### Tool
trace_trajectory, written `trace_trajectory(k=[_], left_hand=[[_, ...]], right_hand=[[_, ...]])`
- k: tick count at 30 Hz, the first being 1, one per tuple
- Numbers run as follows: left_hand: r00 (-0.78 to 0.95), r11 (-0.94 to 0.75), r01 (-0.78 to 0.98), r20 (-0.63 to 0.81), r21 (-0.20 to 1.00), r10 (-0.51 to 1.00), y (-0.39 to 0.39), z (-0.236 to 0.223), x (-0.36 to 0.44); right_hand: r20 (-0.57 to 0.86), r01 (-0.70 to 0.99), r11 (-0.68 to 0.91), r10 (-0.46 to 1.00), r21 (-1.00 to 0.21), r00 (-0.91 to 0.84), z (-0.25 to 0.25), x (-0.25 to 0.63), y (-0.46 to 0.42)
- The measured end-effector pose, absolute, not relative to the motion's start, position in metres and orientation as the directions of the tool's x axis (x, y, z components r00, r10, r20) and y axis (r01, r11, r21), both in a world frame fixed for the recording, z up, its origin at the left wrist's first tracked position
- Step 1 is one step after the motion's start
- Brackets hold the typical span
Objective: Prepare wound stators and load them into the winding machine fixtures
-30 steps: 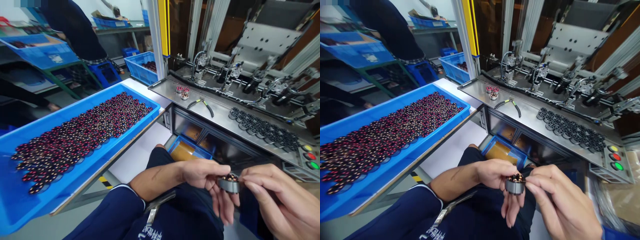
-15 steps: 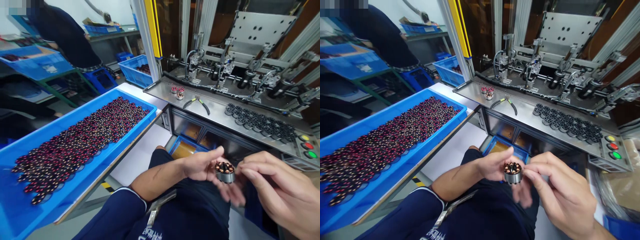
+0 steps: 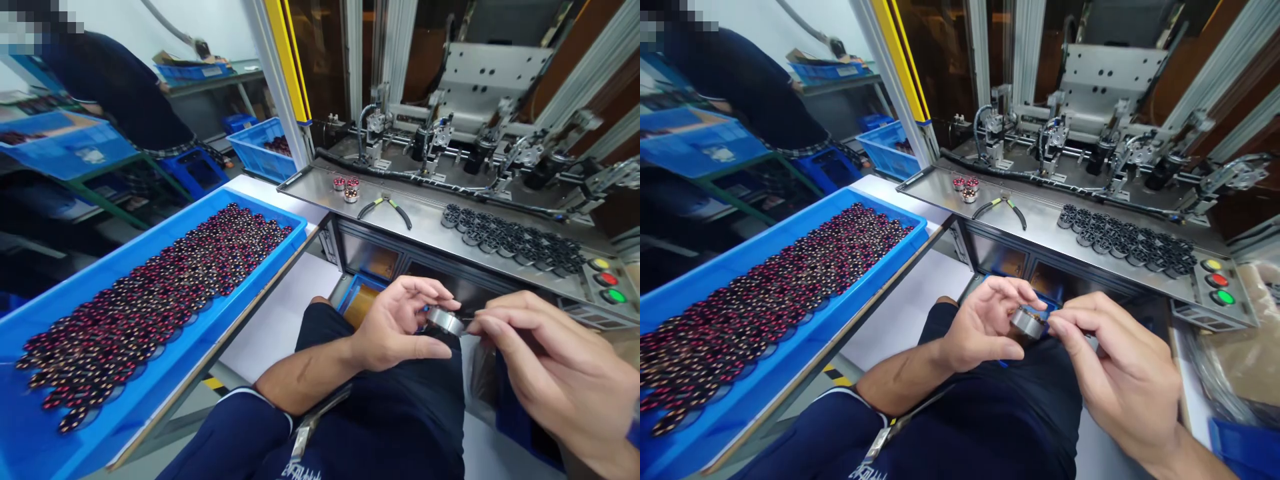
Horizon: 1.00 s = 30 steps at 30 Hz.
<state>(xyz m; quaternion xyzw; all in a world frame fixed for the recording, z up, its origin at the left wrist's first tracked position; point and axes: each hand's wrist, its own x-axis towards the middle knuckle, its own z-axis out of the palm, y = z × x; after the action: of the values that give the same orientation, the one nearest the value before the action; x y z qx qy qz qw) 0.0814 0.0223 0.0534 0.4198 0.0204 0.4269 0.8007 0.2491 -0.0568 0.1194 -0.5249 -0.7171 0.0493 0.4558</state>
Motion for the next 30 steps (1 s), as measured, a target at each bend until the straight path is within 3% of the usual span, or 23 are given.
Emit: trace_trajectory(k=[6, 10, 13, 16, 19, 22, 27, 30], left_hand=[[0.71, 0.334, -0.521, 0.181, 0.786, 0.68, 0.023, 0.055, 0.08], [0.638, 0.232, -0.575, 0.253, 0.785, 0.727, 0.028, 0.055, 0.081], [0.611, 0.198, -0.608, 0.294, 0.769, 0.736, 0.034, 0.051, 0.082], [0.608, 0.208, -0.637, 0.317, 0.742, 0.728, 0.04, 0.047, 0.081], [0.627, 0.236, -0.636, 0.314, 0.735, 0.713, 0.043, 0.047, 0.08], [0.636, 0.239, -0.625, 0.308, 0.743, 0.707, 0.045, 0.048, 0.077], [0.672, 0.179, -0.58, 0.342, 0.794, 0.657, 0.05, 0.048, 0.073], [0.695, 0.04, -0.545, 0.425, 0.837, 0.58, 0.054, 0.047, 0.07]], right_hand=[[0.624, 0.658, 0.481, 0.781, -0.58, -0.021, 0.117, 0.248, -0.053], [0.617, 0.624, 0.404, 0.77, -0.669, 0.164, 0.112, 0.239, -0.057], [0.448, 0.469, 0.273, 0.837, -0.84, 0.315, 0.103, 0.225, -0.063], [0.148, 0.085, 0.128, 0.937, -0.988, 0.317, 0.09, 0.209, -0.065], [-0.038, -0.278, 0.03, 0.971, -0.96, 0.237, 0.078, 0.196, -0.061], [-0.125, -0.459, -0.042, 0.981, -0.887, 0.151, 0.073, 0.191, -0.057], [-0.039, -0.54, -0.005, 0.998, -0.842, 0.052, 0.069, 0.198, -0.054], [0.01, -0.498, 0.015, 1.0, -0.867, 0.013, 0.064, 0.201, -0.053]])
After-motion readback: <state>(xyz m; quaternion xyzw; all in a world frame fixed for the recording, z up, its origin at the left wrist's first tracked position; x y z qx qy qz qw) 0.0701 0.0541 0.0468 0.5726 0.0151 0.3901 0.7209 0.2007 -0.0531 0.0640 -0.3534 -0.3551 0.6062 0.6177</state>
